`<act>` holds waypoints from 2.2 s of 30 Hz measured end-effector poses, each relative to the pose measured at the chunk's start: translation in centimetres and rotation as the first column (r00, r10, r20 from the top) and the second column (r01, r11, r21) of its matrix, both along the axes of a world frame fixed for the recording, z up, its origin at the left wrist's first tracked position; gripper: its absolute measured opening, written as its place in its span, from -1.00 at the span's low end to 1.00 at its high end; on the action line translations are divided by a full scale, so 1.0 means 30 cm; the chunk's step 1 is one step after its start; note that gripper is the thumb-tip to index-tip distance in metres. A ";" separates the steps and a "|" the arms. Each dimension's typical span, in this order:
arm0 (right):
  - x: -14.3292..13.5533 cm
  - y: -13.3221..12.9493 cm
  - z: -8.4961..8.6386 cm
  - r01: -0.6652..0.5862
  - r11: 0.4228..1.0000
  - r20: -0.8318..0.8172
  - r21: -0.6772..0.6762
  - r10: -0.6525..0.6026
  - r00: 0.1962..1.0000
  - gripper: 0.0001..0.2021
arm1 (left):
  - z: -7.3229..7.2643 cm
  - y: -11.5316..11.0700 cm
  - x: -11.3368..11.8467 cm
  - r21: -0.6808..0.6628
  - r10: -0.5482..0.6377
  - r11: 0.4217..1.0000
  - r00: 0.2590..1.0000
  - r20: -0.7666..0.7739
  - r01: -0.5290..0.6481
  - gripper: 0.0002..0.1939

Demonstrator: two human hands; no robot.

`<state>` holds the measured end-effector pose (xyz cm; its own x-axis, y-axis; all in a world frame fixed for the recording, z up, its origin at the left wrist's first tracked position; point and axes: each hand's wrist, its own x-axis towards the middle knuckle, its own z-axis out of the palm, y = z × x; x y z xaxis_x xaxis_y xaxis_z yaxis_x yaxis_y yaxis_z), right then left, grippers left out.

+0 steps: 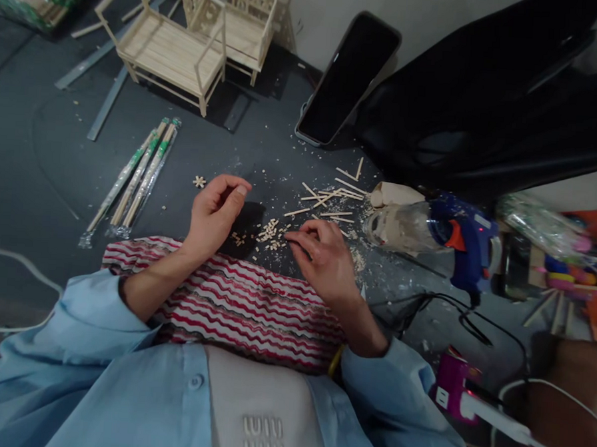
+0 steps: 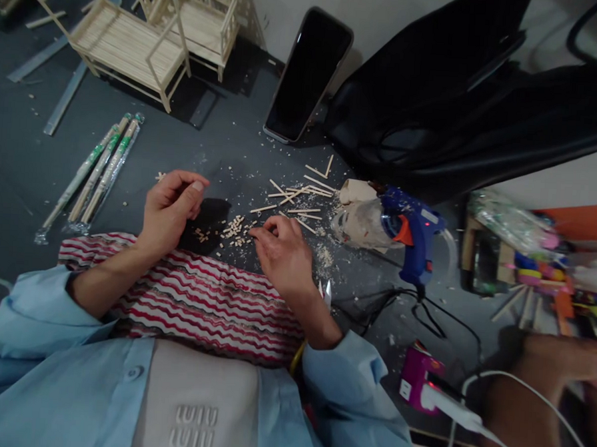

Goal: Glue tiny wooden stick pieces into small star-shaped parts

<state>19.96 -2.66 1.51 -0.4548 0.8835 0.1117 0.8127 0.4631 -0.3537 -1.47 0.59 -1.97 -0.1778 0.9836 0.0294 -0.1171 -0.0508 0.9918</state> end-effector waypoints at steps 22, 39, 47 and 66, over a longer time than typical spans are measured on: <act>-0.093 -0.102 0.092 -0.003 0.583 -0.556 -0.812 -0.773 0.306 -0.76 | 0.077 -0.130 0.051 0.301 -0.347 0.830 0.857 -0.382 0.470 -0.86; -0.114 -0.230 0.094 0.146 0.894 -0.731 -0.423 -0.432 0.528 -0.71 | 0.086 -0.175 0.076 0.022 -0.571 0.720 0.575 0.585 0.693 -0.67; -0.127 -0.271 0.111 0.281 0.890 -0.702 -0.358 -0.455 0.547 -0.80 | 0.091 -0.203 0.085 0.129 -0.627 0.663 0.453 0.634 0.737 -0.66; -0.102 -0.337 0.108 0.328 0.931 -0.586 -0.158 -0.356 0.728 -0.74 | 0.058 -0.207 0.091 0.098 -0.666 0.638 0.483 0.569 0.764 -0.67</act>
